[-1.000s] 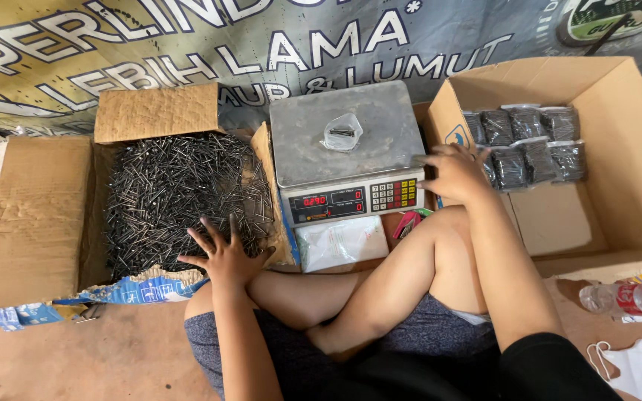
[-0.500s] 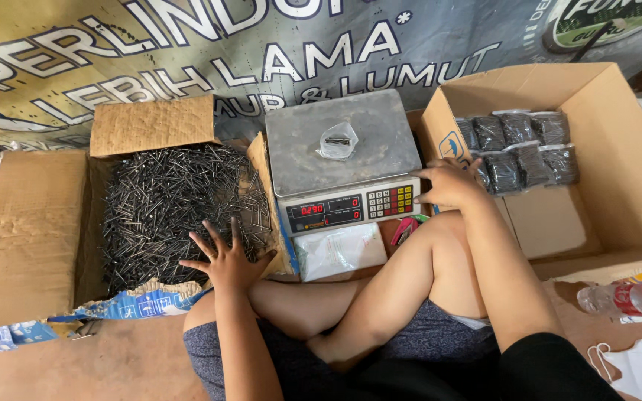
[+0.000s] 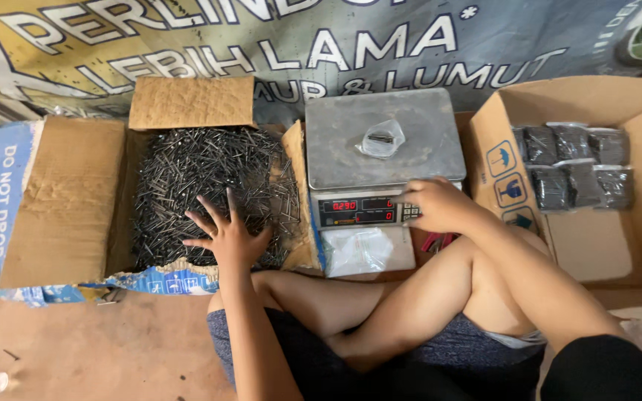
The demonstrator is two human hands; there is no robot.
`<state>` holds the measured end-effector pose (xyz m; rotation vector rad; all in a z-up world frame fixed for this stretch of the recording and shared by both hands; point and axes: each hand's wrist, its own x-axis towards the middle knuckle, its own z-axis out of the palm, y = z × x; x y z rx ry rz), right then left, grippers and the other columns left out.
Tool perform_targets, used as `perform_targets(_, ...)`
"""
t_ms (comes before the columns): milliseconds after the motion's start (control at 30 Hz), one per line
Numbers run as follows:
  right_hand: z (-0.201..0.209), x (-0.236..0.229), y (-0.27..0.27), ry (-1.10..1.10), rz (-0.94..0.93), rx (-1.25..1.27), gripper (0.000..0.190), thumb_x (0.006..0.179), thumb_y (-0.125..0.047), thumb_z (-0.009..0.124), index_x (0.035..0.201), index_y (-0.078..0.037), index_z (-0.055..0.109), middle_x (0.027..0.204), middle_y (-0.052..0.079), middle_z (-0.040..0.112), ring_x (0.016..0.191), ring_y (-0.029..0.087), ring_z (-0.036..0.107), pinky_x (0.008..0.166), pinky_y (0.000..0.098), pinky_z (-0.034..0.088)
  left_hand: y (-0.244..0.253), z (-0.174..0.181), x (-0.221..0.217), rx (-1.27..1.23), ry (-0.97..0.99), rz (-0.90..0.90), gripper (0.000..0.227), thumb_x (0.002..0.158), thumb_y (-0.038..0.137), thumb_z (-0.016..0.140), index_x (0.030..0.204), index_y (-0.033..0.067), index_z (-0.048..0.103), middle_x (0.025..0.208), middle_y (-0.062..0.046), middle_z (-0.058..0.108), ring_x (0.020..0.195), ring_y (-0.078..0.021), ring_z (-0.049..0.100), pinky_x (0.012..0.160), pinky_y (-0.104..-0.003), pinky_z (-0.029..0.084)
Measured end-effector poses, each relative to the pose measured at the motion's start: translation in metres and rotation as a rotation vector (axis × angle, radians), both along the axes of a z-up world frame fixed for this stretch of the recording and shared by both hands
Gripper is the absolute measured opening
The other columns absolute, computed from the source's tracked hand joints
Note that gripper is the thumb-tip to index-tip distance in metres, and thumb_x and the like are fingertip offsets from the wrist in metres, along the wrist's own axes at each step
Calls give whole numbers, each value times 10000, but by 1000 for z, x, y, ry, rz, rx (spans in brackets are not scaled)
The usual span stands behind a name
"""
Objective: The person scoops nails from a large cardboard box and places them into a small plastic bag on a digital scale. They repeat this process multiple times, adjusting the bag on the scale to check the weight.
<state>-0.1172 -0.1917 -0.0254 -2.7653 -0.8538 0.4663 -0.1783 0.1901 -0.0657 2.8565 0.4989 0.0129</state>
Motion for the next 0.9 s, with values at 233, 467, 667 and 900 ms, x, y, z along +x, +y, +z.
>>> perform_targets(233, -34, 21, 136, 18, 270, 193, 571, 684, -554, 760, 1123, -196, 694, 1107, 80, 642, 1061, 335, 620, 916, 515, 482, 20, 5, 20, -149, -44, 120, 1045, 720, 617, 638, 1562, 247, 140, 1593, -237, -30, 1417, -541, -83, 965, -836, 1)
perform_targets(467, -59, 38, 251, -38, 259, -160, 823, 640, -461, 794, 1350, -154, 513, 1444, 176, 391, 1417, 359, 248, 1121, 676, 54, 42, -15, 22, -346, -179, 120, 970, 807, 547, 648, 1562, 202, 144, 1579, -269, -11, 1402, -553, -113, 990, -813, 0)
perform_targets(667, -44, 63, 295, 154, 172, -289, 1118, 605, -456, 834, 1521, -178, 256, 1612, 178, 1, 1463, 408, -126, 1090, 698, -104, 38, -10, 33, -535, -339, 130, 973, 825, 499, 690, 1557, 149, 154, 1564, -305, 6, 1387, -568, -140, 990, -807, -24)
perform_targets(900, -39, 66, 311, 211, 214, -341, 1322, 466, -649, 870, 1524, -148, 255, 1619, 186, -42, 1441, 454, -175, 1065, 735, -100, 36, -7, 39, -601, -384, 138, 1038, 795, 520, 716, 1557, 121, 135, 1564, -310, -6, 1391, -578, -128, 991, -815, 1)
